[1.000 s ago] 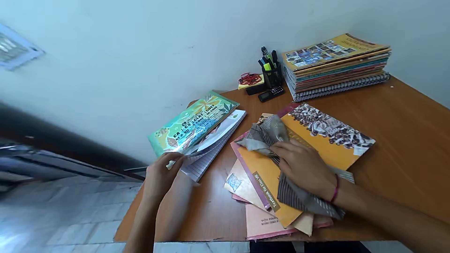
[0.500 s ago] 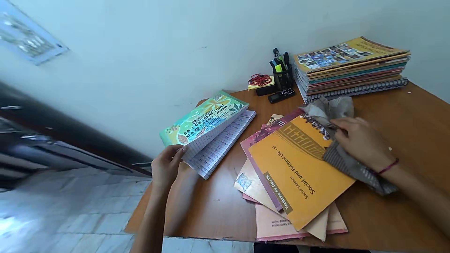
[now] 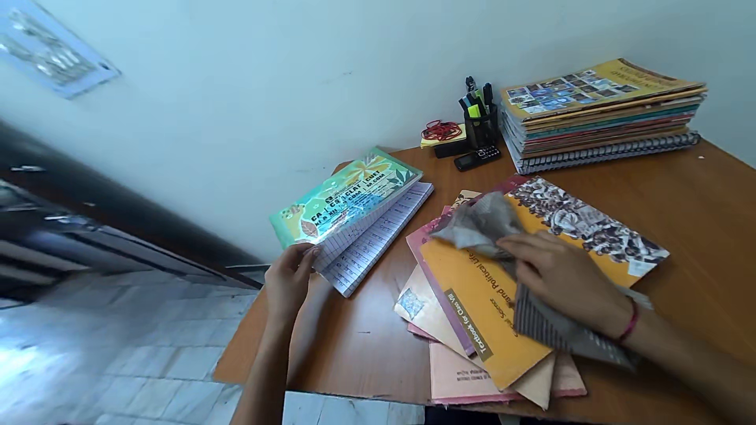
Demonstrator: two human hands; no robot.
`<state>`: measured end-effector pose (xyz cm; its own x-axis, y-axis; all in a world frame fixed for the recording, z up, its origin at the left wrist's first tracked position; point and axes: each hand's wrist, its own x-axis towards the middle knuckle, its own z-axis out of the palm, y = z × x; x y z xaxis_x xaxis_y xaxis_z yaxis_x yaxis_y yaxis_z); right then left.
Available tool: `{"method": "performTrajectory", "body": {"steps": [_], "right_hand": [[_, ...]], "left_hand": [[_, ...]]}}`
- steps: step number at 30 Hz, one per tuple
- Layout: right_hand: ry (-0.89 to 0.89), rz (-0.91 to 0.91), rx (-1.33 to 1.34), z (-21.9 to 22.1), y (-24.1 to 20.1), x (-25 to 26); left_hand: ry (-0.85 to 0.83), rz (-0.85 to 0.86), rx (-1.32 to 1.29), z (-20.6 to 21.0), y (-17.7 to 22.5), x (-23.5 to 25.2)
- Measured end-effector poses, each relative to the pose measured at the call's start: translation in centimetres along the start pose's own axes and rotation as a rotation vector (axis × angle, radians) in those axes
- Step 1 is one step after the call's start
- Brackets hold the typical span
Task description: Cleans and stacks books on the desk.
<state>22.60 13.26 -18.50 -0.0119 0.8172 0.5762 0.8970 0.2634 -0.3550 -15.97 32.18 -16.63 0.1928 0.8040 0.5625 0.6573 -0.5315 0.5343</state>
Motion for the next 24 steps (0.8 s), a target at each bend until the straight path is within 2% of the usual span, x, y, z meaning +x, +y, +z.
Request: {"method": "performTrajectory", "body": {"steps": [5, 8, 11, 14, 17, 19, 22, 24], "right_hand": [[-0.11, 0.326, -0.072, -3.2, 5.9, 1.2], [-0.104, 0.483, -0.114, -4.2, 8.8, 1.9], [-0.098, 0.563, -0.135, -4.1, 8.5, 2.8], [-0.085, 0.489, -0.125, -2.9, 6.3, 3.8], [-0.14, 0.385, -0.046, -1.5, 2.1, 4.3], [-0.169, 0.232, -0.029, -0.1, -1.2, 3.6], [-0.096, -0.071, -0.006, 2.1, -5.4, 1.6], [-0.077, -0.196, -0.012, 2.7, -6.9, 0.7]], "left_hand": [[-0.028, -0.009, -0.013, 0.1, -0.3, -0.4], [-0.038, -0.039, -0.025, -0.1, 0.0, -0.7], [-0.034, -0.031, -0.024, 0.1, -0.3, -0.8], [-0.035, -0.027, -0.022, 0.1, -0.3, -0.8], [-0.027, -0.047, -0.034, 0.1, -0.2, -0.8], [-0.029, -0.052, -0.03, 0.1, -0.1, -0.9], [-0.033, -0.072, -0.02, 0.2, -0.1, -1.1], [-0.031, -0.076, -0.004, 0.4, 0.0, -1.1]]}}
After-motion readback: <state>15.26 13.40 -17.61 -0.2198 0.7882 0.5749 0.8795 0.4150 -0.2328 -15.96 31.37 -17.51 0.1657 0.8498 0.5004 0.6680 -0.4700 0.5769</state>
